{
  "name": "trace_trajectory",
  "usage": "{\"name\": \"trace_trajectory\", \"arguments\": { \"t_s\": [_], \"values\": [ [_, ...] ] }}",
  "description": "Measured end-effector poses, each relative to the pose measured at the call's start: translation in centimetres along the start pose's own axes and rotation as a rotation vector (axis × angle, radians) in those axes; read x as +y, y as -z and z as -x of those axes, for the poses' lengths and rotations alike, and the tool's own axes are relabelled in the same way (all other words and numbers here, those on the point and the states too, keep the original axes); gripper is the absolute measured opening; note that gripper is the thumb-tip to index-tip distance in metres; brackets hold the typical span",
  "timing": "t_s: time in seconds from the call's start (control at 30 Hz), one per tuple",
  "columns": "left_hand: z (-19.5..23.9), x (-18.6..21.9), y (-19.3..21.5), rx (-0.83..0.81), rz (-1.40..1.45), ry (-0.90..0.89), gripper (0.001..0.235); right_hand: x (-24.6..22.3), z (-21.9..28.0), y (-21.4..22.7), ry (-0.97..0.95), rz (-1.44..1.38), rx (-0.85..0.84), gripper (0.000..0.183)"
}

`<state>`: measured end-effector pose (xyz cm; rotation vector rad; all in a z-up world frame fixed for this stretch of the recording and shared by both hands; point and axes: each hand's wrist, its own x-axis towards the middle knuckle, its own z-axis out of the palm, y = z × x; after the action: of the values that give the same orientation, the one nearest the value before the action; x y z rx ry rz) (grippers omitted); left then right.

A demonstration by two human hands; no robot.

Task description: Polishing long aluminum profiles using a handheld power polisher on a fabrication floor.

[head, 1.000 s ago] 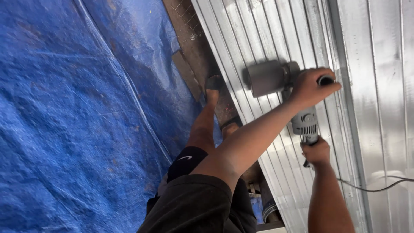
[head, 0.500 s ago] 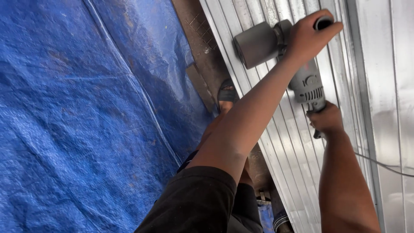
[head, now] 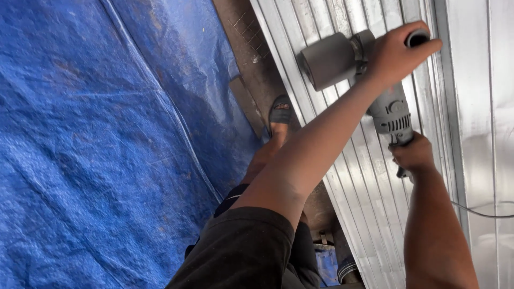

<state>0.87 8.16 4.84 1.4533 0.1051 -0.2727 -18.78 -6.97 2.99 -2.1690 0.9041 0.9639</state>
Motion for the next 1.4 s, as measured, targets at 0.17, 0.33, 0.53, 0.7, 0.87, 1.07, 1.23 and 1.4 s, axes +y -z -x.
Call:
{"name": "trace_trajectory", "arguments": {
  "t_s": [0.17, 0.33, 0.53, 0.7, 0.87, 1.07, 1.23, 1.4],
  "values": [
    [5.9, -0.9, -1.9, -0.092, -0.014, 0.001, 0.027, 10.5, -0.3, -3.6, 0.003, 0.095, 0.063, 0.044],
    [12.7, -3.2, -5.1, -0.079, -0.049, 0.059, 0.021, 11.9, 7.4, -3.0, -0.157, -0.085, -0.036, 0.024],
    [19.7, -9.6, -8.9, -0.094, -0.008, 0.136, 0.021, 22.7, 8.4, -5.0, -0.093, 0.069, 0.007, 0.036],
    [22.4, -10.3, -8.3, -0.113, -0.021, 0.146, 0.020, 27.2, 8.8, -7.9, -0.110, 0.148, 0.043, 0.032],
    [21.2, -10.7, -6.3, -0.094, 0.001, 0.129, 0.016, 22.1, 10.7, -9.6, -0.116, 0.078, 0.058, 0.043],
    [14.8, -9.0, -1.5, -0.087, -0.071, 0.149, 0.018, 12.2, 9.5, -9.2, -0.055, 0.042, 0.015, 0.051],
    [8.7, -6.4, 2.9, -0.042, 0.019, 0.123, 0.015, 5.8, 6.5, -9.1, 0.035, 0.011, 0.089, 0.048],
    [1.5, -4.2, 6.8, -0.038, 0.047, 0.055, 0.015, -0.6, 3.0, -8.5, 0.085, 0.014, 0.089, 0.046]
  ]
}}
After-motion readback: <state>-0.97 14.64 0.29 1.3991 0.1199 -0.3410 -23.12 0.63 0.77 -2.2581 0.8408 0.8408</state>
